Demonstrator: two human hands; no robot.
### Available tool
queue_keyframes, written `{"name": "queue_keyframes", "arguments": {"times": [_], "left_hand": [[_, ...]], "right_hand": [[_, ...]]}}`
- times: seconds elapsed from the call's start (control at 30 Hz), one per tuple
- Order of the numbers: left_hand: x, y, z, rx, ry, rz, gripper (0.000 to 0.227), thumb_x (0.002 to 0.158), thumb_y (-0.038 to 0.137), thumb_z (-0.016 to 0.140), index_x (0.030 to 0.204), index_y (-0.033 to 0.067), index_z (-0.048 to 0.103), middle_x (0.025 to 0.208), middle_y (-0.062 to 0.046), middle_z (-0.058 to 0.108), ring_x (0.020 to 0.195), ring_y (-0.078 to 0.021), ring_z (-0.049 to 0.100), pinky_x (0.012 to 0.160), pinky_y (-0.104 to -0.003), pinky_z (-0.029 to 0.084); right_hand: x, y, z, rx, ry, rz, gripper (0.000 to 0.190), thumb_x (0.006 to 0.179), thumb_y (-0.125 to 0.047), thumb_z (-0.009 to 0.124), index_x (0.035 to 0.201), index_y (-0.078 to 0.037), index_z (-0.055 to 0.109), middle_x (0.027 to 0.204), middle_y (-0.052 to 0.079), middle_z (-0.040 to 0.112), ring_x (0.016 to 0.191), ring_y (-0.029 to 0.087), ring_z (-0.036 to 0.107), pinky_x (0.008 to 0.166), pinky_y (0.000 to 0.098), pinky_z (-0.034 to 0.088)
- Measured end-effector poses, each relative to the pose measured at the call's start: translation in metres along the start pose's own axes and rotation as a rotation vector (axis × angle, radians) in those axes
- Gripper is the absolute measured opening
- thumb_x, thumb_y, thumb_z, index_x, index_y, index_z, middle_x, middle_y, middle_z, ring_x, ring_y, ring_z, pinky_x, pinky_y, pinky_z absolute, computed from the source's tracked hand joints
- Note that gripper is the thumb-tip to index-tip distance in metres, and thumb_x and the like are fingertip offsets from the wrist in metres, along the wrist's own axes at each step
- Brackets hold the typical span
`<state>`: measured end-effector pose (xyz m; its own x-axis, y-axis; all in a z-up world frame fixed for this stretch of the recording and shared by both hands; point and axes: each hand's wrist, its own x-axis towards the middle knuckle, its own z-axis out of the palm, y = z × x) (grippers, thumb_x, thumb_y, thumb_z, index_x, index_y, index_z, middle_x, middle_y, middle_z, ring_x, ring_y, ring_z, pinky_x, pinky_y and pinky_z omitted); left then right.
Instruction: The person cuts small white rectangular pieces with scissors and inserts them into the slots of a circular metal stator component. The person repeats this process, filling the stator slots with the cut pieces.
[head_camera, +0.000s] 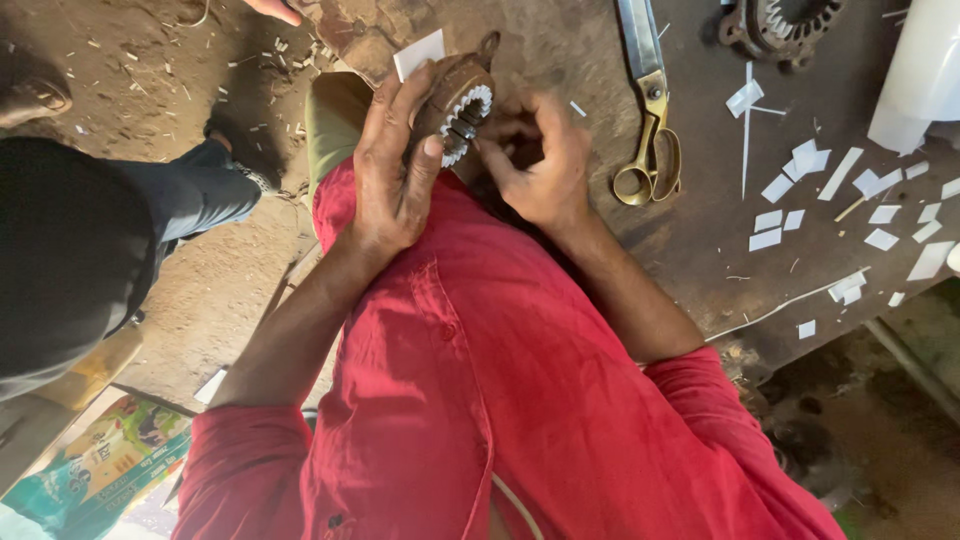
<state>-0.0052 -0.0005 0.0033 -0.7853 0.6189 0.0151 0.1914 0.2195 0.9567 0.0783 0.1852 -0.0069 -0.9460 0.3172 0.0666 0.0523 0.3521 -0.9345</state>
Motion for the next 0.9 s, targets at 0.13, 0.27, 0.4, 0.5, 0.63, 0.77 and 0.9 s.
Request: {"name": "queue_keyframes", "arguments": {"times": [0.13,0.27,0.4,0.5,0.63,0.77,0.9], "left_hand": [[-0.001,-0.002,-0.002,0.093,-0.034,0.055,0.049,0.120,0.025,0.049,0.160,-0.0013,0.039,0.155,-0.024,0.051,0.151,-0.0407,0.044,0.128,-0.047,0.035],[-0.002,-0.002,0.001,0.022,-0.052,0.066,0.048,0.119,0.025,0.049,0.159,-0.0008,0.039,0.158,-0.026,0.048,0.144,-0.0396,0.052,0.122,-0.044,0.045],[-0.004,-0.006,0.002,0.077,-0.142,0.141,0.047,0.117,0.022,0.051,0.157,0.0000,0.042,0.160,-0.027,0.044,0.144,-0.0436,0.053,0.122,-0.047,0.047],[-0.006,-0.010,0.004,0.098,-0.190,0.233,0.050,0.111,0.021,0.055,0.156,0.0024,0.043,0.161,-0.024,0.045,0.139,-0.0403,0.056,0.117,-0.047,0.045],[-0.009,-0.011,0.006,0.051,-0.196,0.198,0.069,0.105,0.025,0.064,0.161,-0.0003,0.033,0.166,-0.025,0.033,0.149,-0.0454,0.043,0.125,-0.052,0.034],[-0.009,-0.012,0.002,0.021,-0.268,0.153,0.094,0.094,0.030,0.074,0.163,-0.0051,0.020,0.169,-0.027,0.023,0.154,-0.0501,0.033,0.128,-0.057,0.026],[-0.008,-0.011,0.003,0.033,-0.253,0.103,0.109,0.082,0.037,0.081,0.162,-0.0045,0.019,0.168,-0.027,0.022,0.146,-0.0474,0.039,0.124,-0.055,0.032]], "right_hand": [[0.004,0.005,-0.008,-0.011,-0.088,0.086,0.050,0.090,0.005,0.083,0.127,-0.001,0.050,0.101,0.011,0.077,0.088,0.015,0.079,0.071,0.0261,0.061],[0.011,0.006,-0.015,0.061,-0.132,0.211,0.051,0.090,0.003,0.087,0.123,-0.001,0.048,0.097,0.010,0.078,0.080,0.015,0.077,0.067,0.0265,0.058],[0.018,0.011,-0.022,-0.063,-0.070,0.031,0.074,0.082,-0.004,0.095,0.135,-0.001,0.043,0.121,0.017,0.066,0.101,0.024,0.072,0.084,0.0333,0.062],[0.012,0.016,-0.029,-0.157,-0.094,-0.168,0.080,0.081,-0.001,0.088,0.146,0.001,0.041,0.142,0.023,0.058,0.126,0.033,0.064,0.106,0.0421,0.057],[0.004,0.021,-0.030,-0.187,-0.128,-0.177,0.066,0.083,-0.003,0.089,0.138,-0.004,0.052,0.140,0.020,0.061,0.128,0.035,0.065,0.109,0.0444,0.057],[-0.004,0.030,-0.027,-0.177,-0.103,-0.268,0.063,0.083,-0.009,0.091,0.130,-0.004,0.051,0.136,0.021,0.061,0.122,0.035,0.067,0.104,0.0447,0.057],[-0.024,0.052,-0.019,-0.025,-0.049,-0.249,0.064,0.090,-0.013,0.089,0.135,-0.007,0.044,0.132,0.021,0.056,0.119,0.037,0.064,0.100,0.0458,0.061]]}}
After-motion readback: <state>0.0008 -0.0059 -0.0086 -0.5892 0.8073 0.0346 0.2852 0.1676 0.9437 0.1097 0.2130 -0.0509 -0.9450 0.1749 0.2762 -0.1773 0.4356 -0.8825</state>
